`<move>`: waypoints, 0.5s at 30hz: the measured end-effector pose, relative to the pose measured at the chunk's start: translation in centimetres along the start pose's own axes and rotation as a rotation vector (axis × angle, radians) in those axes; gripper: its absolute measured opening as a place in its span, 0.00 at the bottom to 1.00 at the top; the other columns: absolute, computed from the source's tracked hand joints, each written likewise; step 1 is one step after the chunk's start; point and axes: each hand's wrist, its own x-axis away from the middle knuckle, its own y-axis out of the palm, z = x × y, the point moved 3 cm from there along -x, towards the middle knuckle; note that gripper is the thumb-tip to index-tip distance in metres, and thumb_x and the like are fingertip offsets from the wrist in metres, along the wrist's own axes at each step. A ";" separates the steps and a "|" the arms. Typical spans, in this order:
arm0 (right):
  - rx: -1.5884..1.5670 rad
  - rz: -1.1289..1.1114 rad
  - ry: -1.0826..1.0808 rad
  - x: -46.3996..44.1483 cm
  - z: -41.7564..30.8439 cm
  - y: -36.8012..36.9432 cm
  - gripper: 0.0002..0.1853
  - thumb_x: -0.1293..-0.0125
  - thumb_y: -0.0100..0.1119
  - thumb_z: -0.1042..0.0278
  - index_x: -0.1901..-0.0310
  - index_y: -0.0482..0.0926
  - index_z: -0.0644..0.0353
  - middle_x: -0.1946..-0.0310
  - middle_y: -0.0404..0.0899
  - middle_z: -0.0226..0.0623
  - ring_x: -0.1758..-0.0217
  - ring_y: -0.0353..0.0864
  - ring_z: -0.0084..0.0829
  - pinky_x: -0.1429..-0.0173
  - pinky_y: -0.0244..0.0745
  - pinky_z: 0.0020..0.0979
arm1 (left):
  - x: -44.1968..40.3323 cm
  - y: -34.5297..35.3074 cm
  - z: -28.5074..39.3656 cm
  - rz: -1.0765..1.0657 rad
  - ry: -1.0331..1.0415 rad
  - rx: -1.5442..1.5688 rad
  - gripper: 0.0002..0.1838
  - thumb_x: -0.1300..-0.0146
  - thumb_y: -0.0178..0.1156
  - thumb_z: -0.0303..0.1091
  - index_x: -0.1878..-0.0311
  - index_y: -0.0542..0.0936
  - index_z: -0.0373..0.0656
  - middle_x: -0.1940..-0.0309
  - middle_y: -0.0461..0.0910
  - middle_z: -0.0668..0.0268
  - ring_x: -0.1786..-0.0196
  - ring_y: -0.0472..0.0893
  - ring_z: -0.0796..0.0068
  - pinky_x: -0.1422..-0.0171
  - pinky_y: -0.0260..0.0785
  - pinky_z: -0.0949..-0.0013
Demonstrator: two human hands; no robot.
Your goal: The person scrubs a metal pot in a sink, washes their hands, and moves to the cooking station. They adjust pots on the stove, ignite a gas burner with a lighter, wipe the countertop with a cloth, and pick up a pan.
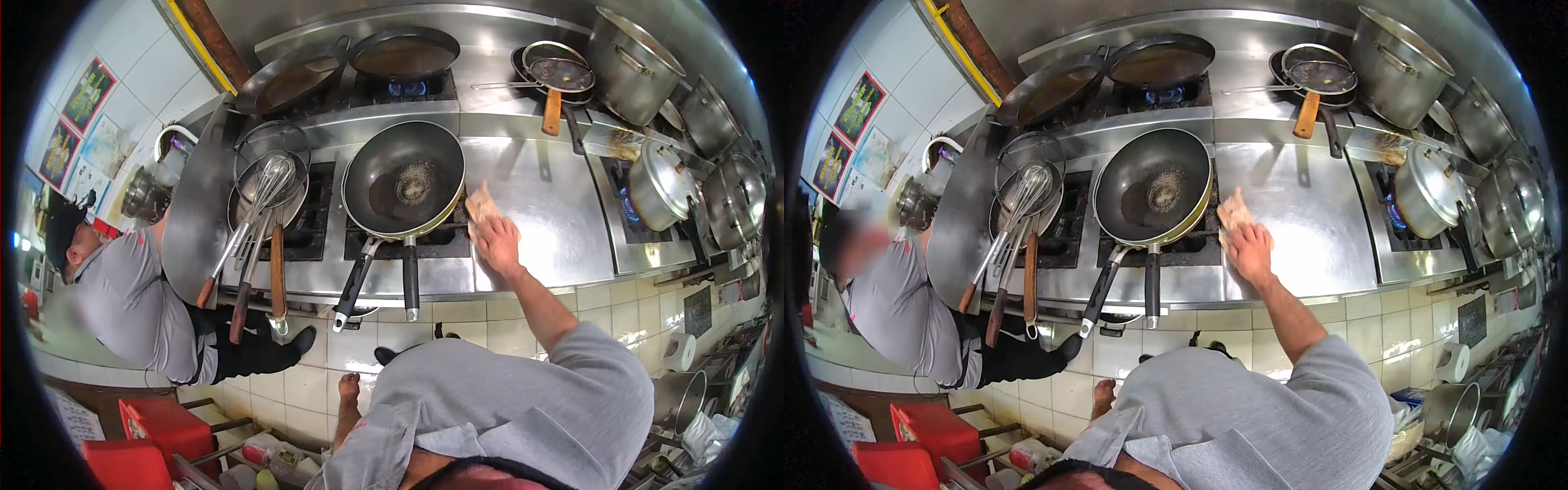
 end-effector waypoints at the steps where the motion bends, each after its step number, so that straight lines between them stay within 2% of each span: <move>1: 0.012 0.006 0.000 1.3 -0.4 -0.9 0.18 0.52 0.56 0.67 0.56 0.72 0.54 0.51 0.68 0.38 0.46 0.62 0.42 0.43 0.55 0.43 | -1.6 0.3 0.0 -0.026 -0.006 0.021 0.19 0.51 0.61 0.40 0.61 0.77 0.35 0.67 0.79 0.57 0.62 0.77 0.66 0.57 0.68 0.69; 7: -0.036 0.017 0.193 5.2 0.1 -3.3 0.23 0.53 0.55 0.65 0.52 0.68 0.54 0.54 0.68 0.34 0.49 0.62 0.38 0.44 0.55 0.41 | -3.3 -0.9 3.9 -0.068 0.058 0.079 0.20 0.52 0.61 0.40 0.60 0.77 0.34 0.64 0.78 0.53 0.59 0.77 0.64 0.54 0.67 0.68; 10: 0.033 0.031 0.235 4.9 -0.2 -2.9 0.22 0.53 0.55 0.64 0.52 0.69 0.54 0.54 0.67 0.34 0.50 0.62 0.38 0.44 0.55 0.40 | -5.3 -1.2 1.7 -0.043 0.103 0.022 0.21 0.52 0.61 0.40 0.60 0.76 0.33 0.64 0.78 0.53 0.59 0.77 0.64 0.54 0.67 0.68; 14: 0.041 0.068 0.239 4.7 -0.8 -2.6 0.22 0.53 0.54 0.64 0.52 0.68 0.54 0.54 0.67 0.34 0.51 0.63 0.38 0.44 0.55 0.40 | -4.5 -1.6 -1.2 -0.024 0.052 0.090 0.20 0.53 0.62 0.40 0.60 0.77 0.34 0.64 0.78 0.52 0.59 0.77 0.63 0.54 0.67 0.66; 15: 0.056 0.076 0.252 4.6 -0.7 -2.5 0.22 0.53 0.54 0.64 0.52 0.68 0.54 0.54 0.67 0.34 0.51 0.63 0.38 0.45 0.56 0.41 | -3.7 -2.0 -1.4 -0.059 -0.012 0.001 0.20 0.54 0.62 0.40 0.61 0.77 0.34 0.63 0.78 0.53 0.58 0.77 0.64 0.53 0.67 0.67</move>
